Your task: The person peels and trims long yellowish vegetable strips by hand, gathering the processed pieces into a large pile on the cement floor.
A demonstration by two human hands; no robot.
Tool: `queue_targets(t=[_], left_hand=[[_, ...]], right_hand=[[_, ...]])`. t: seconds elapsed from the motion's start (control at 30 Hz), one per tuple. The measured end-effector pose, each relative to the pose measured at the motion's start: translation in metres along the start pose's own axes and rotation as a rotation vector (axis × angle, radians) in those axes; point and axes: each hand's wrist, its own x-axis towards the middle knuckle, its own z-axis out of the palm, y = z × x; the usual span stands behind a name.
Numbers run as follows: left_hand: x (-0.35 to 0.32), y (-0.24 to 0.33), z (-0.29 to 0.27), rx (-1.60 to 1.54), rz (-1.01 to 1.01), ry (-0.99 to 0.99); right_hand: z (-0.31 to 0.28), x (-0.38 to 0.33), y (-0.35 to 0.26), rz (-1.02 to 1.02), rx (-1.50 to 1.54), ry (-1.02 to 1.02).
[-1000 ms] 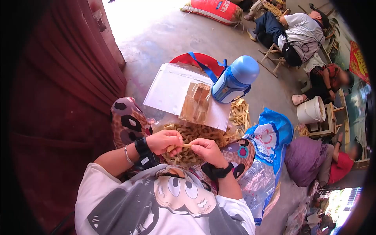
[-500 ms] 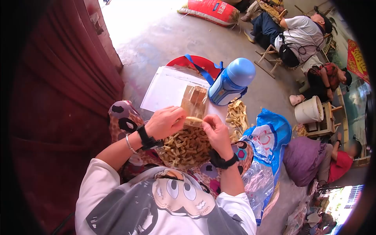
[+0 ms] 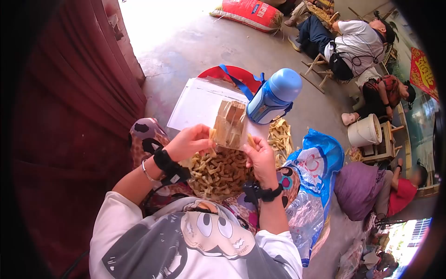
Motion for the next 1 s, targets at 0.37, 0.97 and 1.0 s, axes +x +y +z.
queue_targets(t=[0.37, 0.97, 1.0], left_hand=[[-0.041, -0.012, 0.028, -0.13, 0.012, -0.078], [-0.039, -0.015, 0.037, 1.059, 0.754, 0.055], [-0.039, -0.015, 0.036, 1.078, 0.789, 0.012]], right_hand=[[0.051, -0.035, 0.01, 0.308, 0.076, -0.433], [0.024, -0.05, 0.022, 0.472, 0.28, -0.482], [0.027, -0.05, 0.021, 0.468, 0.329, -0.523]])
